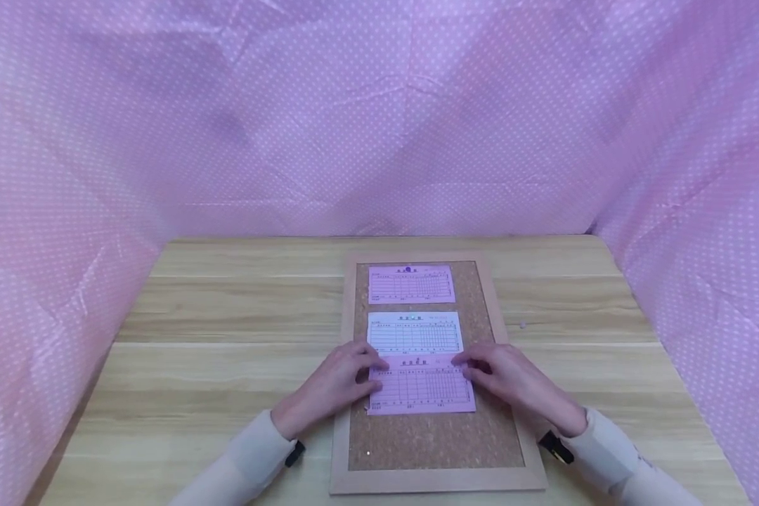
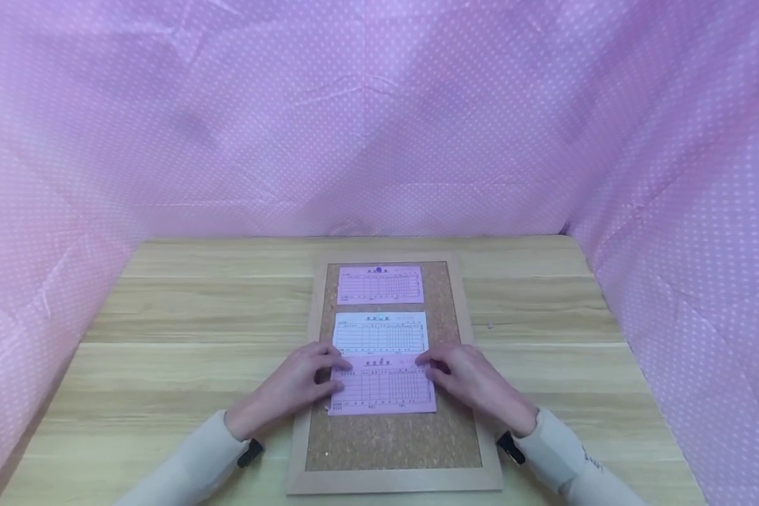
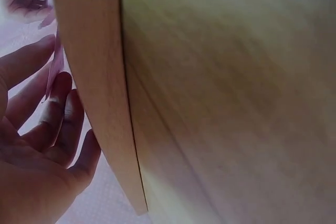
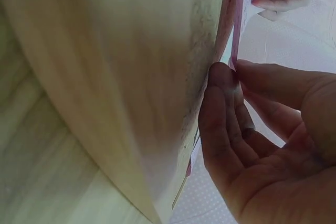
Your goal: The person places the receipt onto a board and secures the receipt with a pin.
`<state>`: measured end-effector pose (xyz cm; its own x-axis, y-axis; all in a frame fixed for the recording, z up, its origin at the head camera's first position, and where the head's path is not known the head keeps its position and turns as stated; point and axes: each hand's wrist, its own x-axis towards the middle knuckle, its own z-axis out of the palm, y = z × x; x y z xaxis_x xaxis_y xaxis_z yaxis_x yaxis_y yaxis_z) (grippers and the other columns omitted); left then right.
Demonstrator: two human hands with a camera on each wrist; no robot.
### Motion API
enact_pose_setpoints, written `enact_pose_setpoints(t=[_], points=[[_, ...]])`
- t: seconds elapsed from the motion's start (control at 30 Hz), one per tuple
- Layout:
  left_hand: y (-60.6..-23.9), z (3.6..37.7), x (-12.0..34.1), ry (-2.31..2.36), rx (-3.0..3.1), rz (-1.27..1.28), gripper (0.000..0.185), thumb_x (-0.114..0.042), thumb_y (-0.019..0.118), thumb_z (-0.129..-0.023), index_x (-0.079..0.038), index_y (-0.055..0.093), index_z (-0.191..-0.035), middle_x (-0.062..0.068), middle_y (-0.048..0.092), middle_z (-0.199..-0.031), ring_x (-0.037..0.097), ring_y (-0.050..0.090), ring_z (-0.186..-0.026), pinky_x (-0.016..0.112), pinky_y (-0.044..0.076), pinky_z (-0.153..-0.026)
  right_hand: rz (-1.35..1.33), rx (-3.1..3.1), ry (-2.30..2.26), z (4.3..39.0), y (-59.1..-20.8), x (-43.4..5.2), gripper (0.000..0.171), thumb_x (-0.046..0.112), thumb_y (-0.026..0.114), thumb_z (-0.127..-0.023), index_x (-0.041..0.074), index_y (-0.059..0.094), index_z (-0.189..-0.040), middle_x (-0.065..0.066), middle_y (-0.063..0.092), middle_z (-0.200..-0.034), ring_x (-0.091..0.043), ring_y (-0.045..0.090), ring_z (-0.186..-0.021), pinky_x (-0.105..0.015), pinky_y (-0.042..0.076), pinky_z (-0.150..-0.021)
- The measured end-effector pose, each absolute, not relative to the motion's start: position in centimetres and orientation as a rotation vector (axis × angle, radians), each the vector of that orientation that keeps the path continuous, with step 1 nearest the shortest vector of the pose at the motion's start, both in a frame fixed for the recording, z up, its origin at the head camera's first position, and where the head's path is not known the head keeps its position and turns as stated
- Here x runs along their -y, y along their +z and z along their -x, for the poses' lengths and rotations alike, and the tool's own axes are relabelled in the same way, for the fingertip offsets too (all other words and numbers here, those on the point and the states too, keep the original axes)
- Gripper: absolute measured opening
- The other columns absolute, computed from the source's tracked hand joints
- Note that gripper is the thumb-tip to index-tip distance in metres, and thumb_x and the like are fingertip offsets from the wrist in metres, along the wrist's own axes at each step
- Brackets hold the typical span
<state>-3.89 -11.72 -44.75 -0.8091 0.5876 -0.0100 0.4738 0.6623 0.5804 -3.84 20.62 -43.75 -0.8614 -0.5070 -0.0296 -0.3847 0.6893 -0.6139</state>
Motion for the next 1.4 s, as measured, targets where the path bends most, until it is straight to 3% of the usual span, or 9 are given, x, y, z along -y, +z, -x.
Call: enact_pose_setpoints(t=[0.57, 0.7, 0.9, 1.23, 1.4], points=[[-45.4, 3.5, 12.3, 0.681, -2.734, -1.081, 0.037, -0.024, 0.086, -0.085, -0.01, 0.078, -0.118, 0.0, 0.063, -0.111, 0.016, 0.056, -0.103, 0.036, 0.049, -0.092, 0.745, -2.663, -0.845, 3.8, -44.0, -20.5, 0.017, 0.007, 0.075, -0.093, 0.009, 0.079, -0.11, 0.006, 0.071, -0.095, -0.003, 0.056, -0.078, -0.024, 0.05, -0.067], [-45.4, 3.5, 12.5, 0.646, -2.762, -1.117, 0.037, -0.027, 0.087, -0.084, -0.011, 0.079, -0.116, 0.004, 0.062, -0.12, 0.02, 0.056, -0.11, 0.038, 0.049, -0.097, 0.766, -2.675, -0.827, 3.7, -44.1, -20.6, 0.019, 0.008, 0.077, -0.092, 0.009, 0.078, -0.11, 0.007, 0.069, -0.093, -0.002, 0.056, -0.078, -0.023, 0.05, -0.067], [-45.5, 3.4, 13.0, 0.574, -2.787, -1.159, 0.039, -0.033, 0.085, -0.085, -0.013, 0.079, -0.117, 0.006, 0.058, -0.137, 0.024, 0.053, -0.125, 0.043, 0.046, -0.106, 0.753, -2.729, -0.758, 3.5, -44.2, -20.9, 0.022, 0.012, 0.079, -0.091, 0.013, 0.077, -0.112, 0.008, 0.065, -0.096, -0.004, 0.055, -0.082, -0.025, 0.05, -0.071], [-45.4, 3.4, 13.5, 0.492, -2.763, -1.189, 0.044, -0.039, 0.082, -0.087, -0.015, 0.076, -0.124, 0.001, 0.064, -0.133, 0.023, 0.055, -0.127, 0.046, 0.045, -0.11, 0.804, -2.784, -0.745, 3.2, -44.3, -21.8, 0.023, 0.016, 0.08, -0.09, 0.013, 0.077, -0.113, 0.004, 0.069, -0.108, -0.015, 0.065, -0.097, -0.036, 0.058, -0.082], [-45.4, 3.3, 13.4, 0.5, -2.761, -1.186, 0.043, -0.038, 0.083, -0.086, -0.014, 0.077, -0.121, 0.001, 0.063, -0.132, 0.024, 0.055, -0.126, 0.047, 0.045, -0.11, 0.778, -2.877, -0.87, 3.5, -44.1, -23.1, 0.021, 0.015, 0.081, -0.09, 0.013, 0.078, -0.111, 0.005, 0.072, -0.104, -0.014, 0.068, -0.094, -0.038, 0.06, -0.082]])
